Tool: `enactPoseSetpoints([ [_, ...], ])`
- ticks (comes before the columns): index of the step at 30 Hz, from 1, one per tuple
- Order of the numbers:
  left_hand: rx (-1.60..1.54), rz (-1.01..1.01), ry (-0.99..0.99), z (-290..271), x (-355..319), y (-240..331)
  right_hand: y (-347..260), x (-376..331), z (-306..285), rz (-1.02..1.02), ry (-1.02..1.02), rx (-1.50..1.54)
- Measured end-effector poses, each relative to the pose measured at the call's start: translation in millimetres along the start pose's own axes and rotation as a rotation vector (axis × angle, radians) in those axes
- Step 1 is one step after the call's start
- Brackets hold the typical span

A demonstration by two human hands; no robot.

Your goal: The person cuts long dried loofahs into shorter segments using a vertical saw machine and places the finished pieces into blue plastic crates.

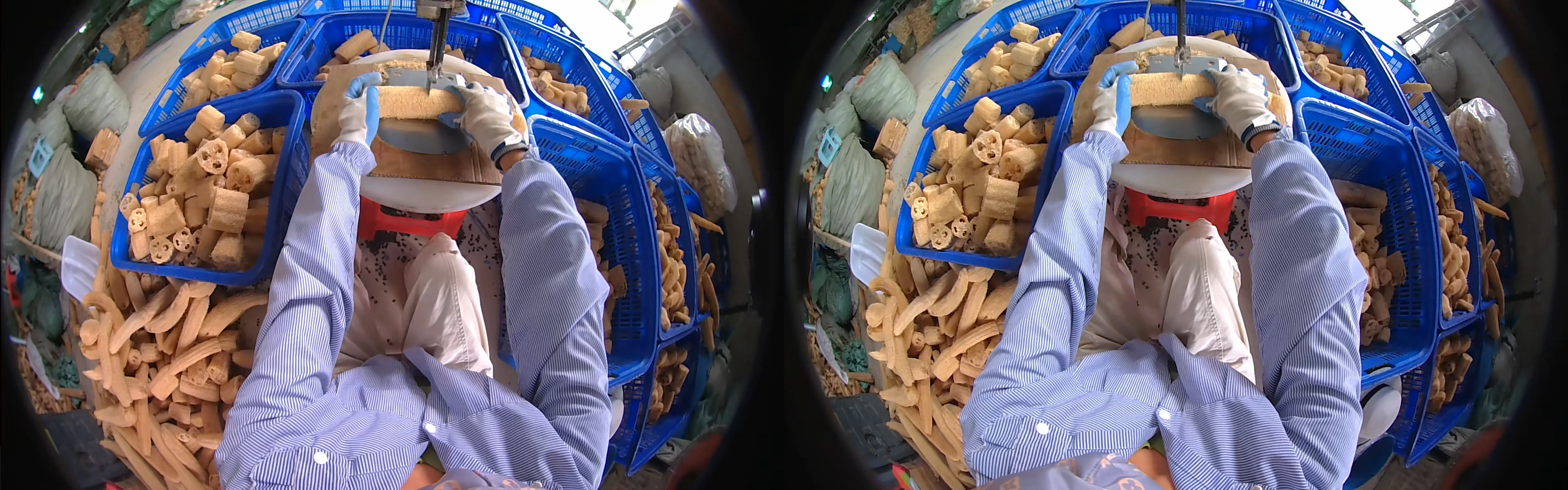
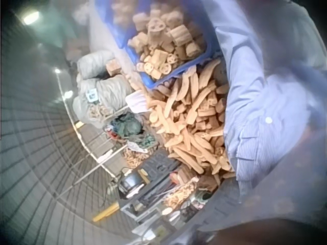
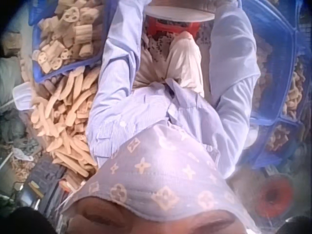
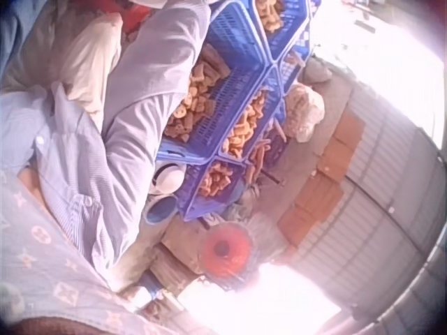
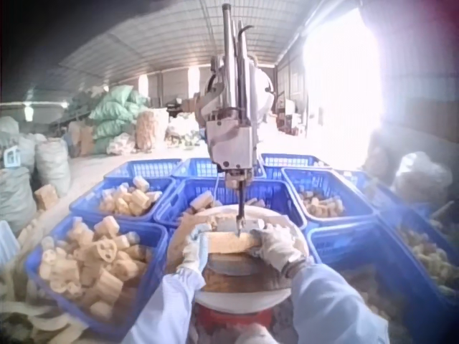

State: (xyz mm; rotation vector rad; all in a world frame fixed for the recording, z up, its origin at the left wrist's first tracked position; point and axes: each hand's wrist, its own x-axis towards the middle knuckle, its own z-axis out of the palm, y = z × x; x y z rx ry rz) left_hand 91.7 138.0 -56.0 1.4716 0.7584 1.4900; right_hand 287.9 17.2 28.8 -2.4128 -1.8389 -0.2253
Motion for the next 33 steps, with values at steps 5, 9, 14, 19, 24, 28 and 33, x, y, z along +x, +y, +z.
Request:
enactPoseSetpoints([
  [5,-0.091,-0.114,0.029,20,14,-10,12,12,-2,0.001,-0.020,0.114],
  [9,0.010,-0.095,0.124,13,31,-18,10,16,-6,-0.058,0.025,0.130],
  [14,-0.006,-0.212,0.010,-15,22,16,20,-9,-12,-0.100,-0.040,0.096],
  [19,0.185,-0.406,-0.609,-16,-66,135,15,-78,-13,-0.212,0.160,-0.063],
  [24,0.220,-0.435,-0.665,-31,-92,139,-22,-114,-31,-0.212,0.123,-0.154],
  [28,0.183,-0.336,-0.714,-46,-87,134,58,-95,2,-0.226,0.024,0.589],
  [33,0.230,-0.280,-0.686,-74,-89,134,38,-90,11,-0.164,-0.073,1.213],
])
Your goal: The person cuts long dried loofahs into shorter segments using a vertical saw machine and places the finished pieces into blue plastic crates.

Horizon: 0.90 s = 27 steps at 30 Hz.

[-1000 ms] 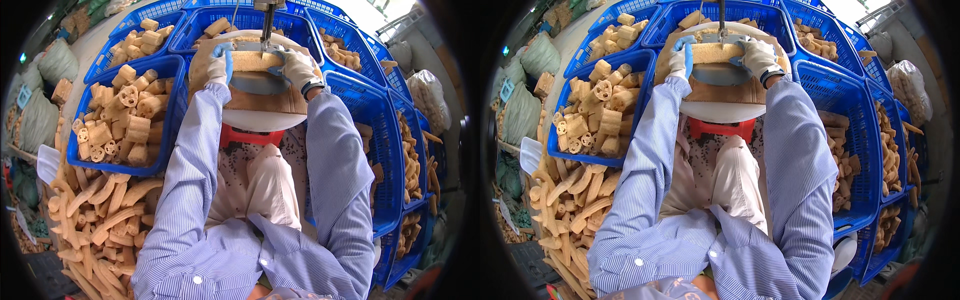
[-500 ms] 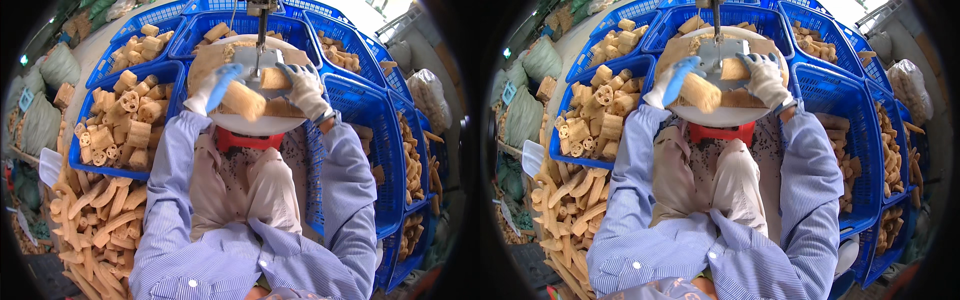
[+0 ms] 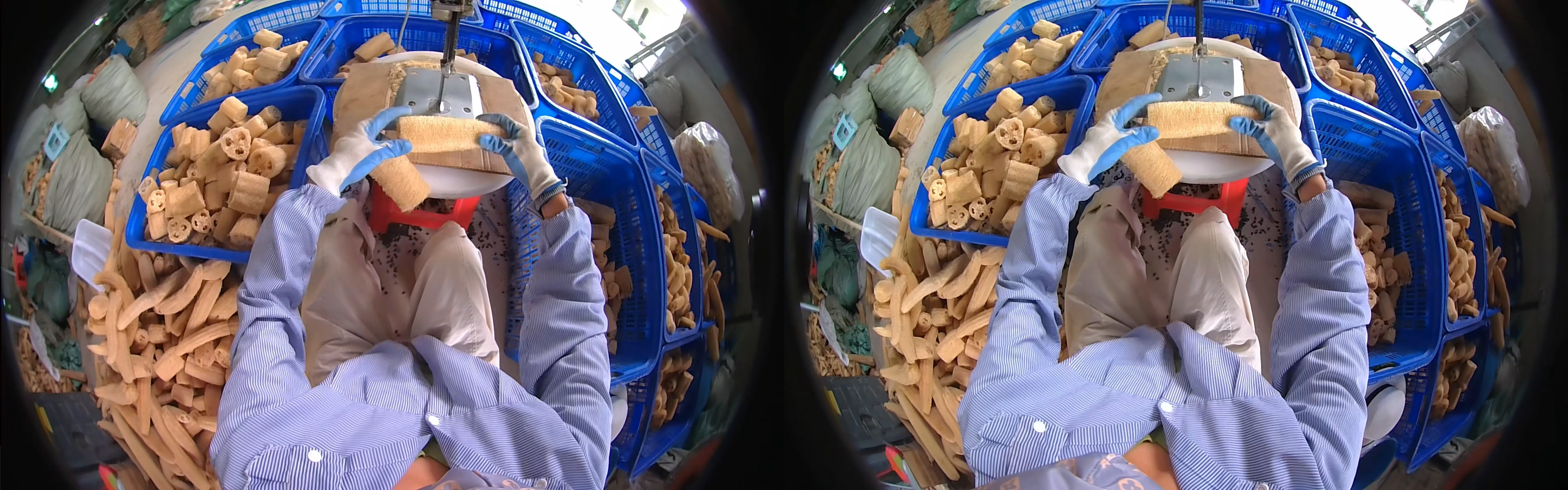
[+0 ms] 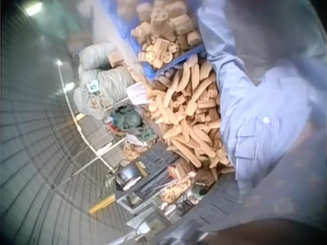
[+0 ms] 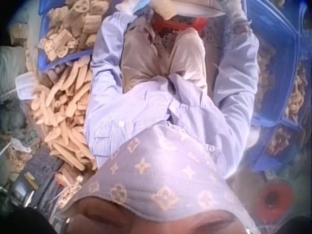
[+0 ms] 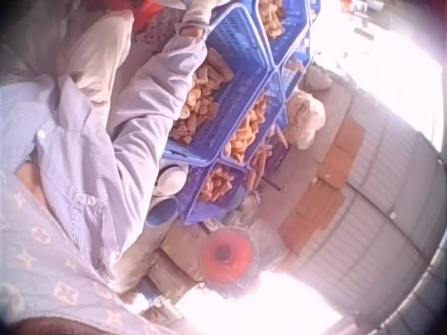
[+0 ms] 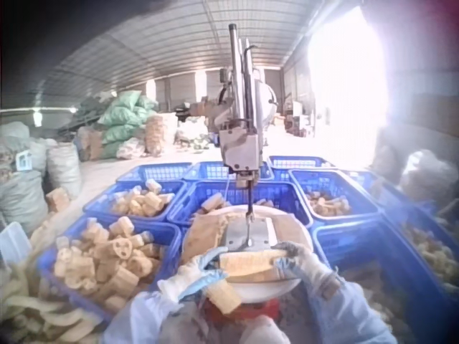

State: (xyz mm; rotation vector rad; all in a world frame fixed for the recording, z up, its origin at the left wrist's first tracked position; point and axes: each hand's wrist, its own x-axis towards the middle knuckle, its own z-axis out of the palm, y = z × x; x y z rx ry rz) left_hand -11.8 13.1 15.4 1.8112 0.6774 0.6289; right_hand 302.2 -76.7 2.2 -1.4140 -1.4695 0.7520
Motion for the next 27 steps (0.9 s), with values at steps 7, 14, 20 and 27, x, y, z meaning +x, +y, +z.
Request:
enactPoseSetpoints([
  [7,-0.110,-0.098,0.022,-42,-29,-17,24,32,18,0.104,0.169,0.084],
  [14,-0.143,-0.121,0.010,-58,-34,-24,28,45,28,0.201,0.106,-0.102],
  [20,0.252,-0.132,0.021,-42,20,-22,30,56,26,0.212,0.090,-0.208],
  [27,-0.027,-0.051,-0.033,-34,73,-45,35,67,26,0.208,0.149,-0.295],
])
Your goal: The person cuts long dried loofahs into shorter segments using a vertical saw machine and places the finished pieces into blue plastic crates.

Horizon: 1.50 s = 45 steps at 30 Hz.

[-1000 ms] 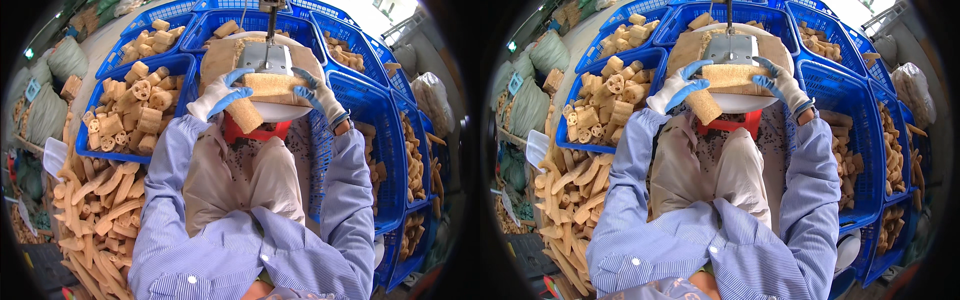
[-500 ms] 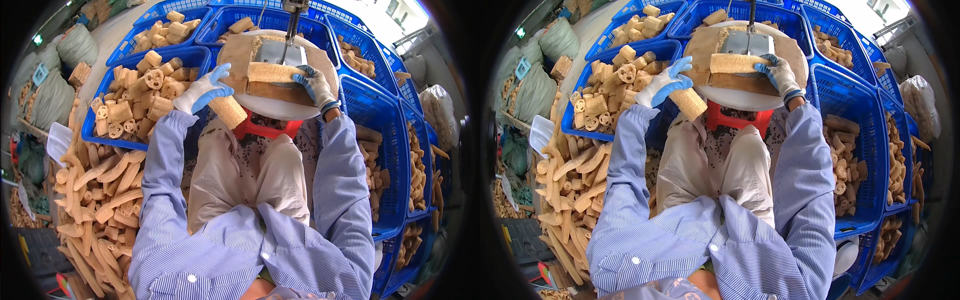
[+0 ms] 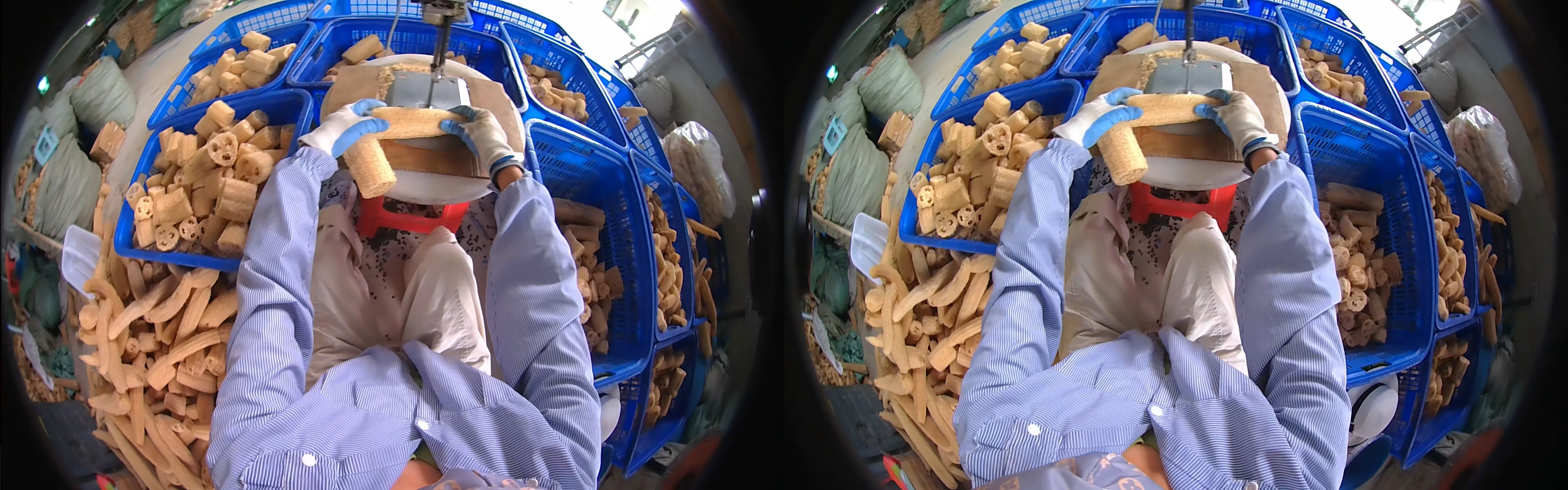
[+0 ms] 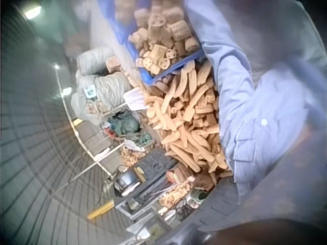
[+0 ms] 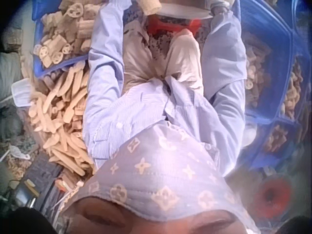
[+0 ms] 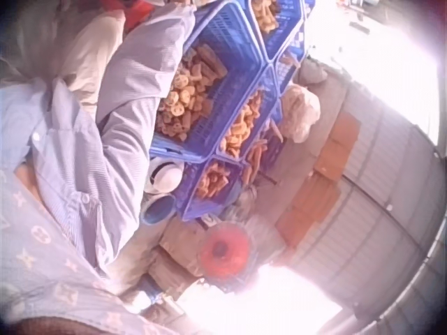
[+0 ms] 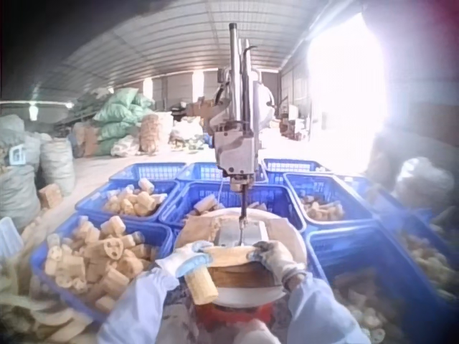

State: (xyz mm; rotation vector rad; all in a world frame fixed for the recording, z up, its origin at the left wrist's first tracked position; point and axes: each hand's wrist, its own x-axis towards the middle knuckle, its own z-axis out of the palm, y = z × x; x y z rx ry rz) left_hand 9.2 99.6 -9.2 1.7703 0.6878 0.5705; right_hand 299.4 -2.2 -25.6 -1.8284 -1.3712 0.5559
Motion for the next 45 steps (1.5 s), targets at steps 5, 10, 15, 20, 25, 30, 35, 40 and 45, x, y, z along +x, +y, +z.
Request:
enactPoseSetpoints([
  [5,-0.105,-0.101,0.063,-1,6,8,-8,4,4,-0.020,0.078,-0.076],
  [10,-0.020,-0.120,0.142,-7,21,1,-26,1,2,0.003,0.130,-0.150],
  [15,-0.057,-0.119,0.186,-11,33,-5,-30,10,5,0.088,0.126,-0.160],
  [20,-0.099,-0.126,0.213,-10,44,-7,-32,11,4,0.105,0.139,-0.084],
  [25,-0.033,-0.108,0.291,-16,52,-12,-25,23,12,0.045,0.226,-0.100],
  [30,-0.104,-0.086,0.265,-21,41,-9,-22,21,-5,0.025,0.089,-0.032],
  [35,-0.544,0.060,0.179,17,-34,9,18,-99,-79,-0.153,0.469,0.210],
  [40,-0.710,0.160,0.063,122,-83,48,142,-261,-115,0.225,0.958,1.015],
  [45,-0.702,0.237,0.175,238,-73,61,48,-339,-44,0.077,0.577,1.004],
])
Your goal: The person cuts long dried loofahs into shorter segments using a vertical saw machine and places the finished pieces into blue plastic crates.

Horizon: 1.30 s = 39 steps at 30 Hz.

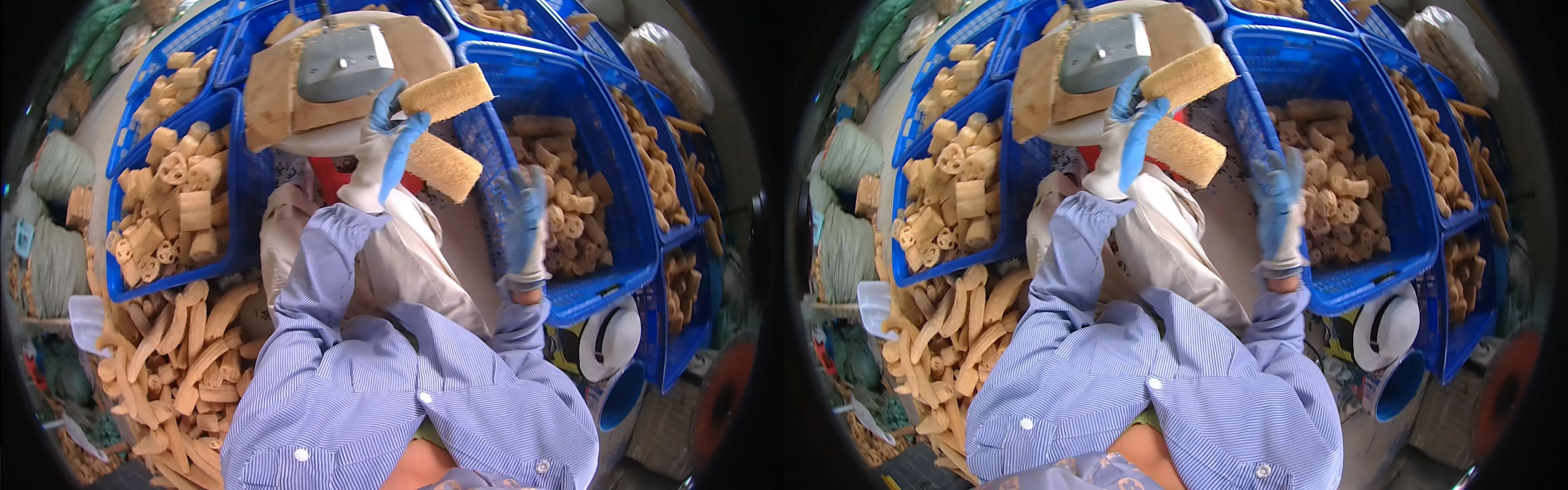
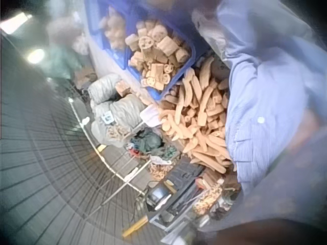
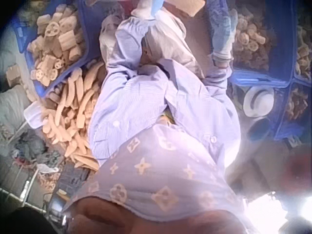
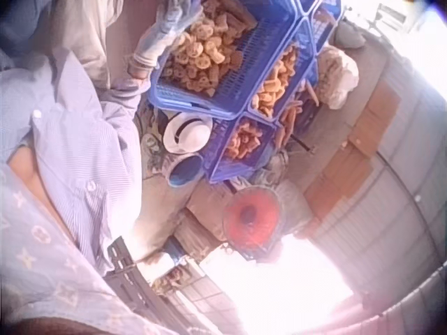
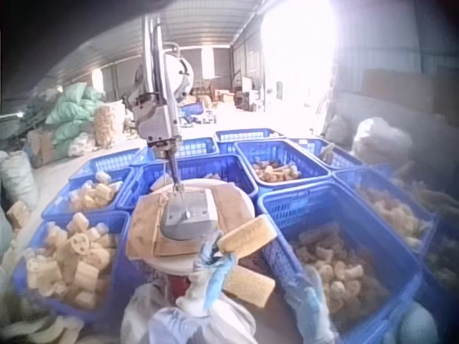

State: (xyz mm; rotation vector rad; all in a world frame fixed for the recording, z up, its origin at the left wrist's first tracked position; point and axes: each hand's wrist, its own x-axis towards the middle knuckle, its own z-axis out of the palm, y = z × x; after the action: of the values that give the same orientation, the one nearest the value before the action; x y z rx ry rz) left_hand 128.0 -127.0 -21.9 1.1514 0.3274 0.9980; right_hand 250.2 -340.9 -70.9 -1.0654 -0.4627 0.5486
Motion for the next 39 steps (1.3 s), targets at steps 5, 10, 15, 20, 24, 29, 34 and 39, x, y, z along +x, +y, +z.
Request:
enactPoseSetpoints([
  [5,0.246,0.180,-0.034,47,-20,-52,-35,-9,32,-0.099,-0.009,-0.273],
  [10,0.321,-0.094,-0.300,37,-37,-36,-63,0,-1,-0.127,-0.113,-0.352],
  [15,0.387,-0.305,-0.420,21,-49,-13,-67,14,-24,0.001,-0.362,-0.310],
  [20,0.079,-0.135,-0.097,-4,-35,-35,-121,41,10,-0.643,-0.373,-0.314],
  [24,0.106,-0.183,-0.024,1,-29,-31,-165,209,40,-0.535,-0.104,-0.408],
  [29,0.091,-0.099,0.049,-2,-30,-29,-120,361,-10,-0.319,0.302,-1.083],
  [34,0.040,0.063,0.185,-46,-60,-14,7,258,6,-0.137,-0.014,-0.691],
  [39,0.086,0.115,0.193,-118,-146,14,47,121,-45,-0.036,-0.072,-0.634],
])
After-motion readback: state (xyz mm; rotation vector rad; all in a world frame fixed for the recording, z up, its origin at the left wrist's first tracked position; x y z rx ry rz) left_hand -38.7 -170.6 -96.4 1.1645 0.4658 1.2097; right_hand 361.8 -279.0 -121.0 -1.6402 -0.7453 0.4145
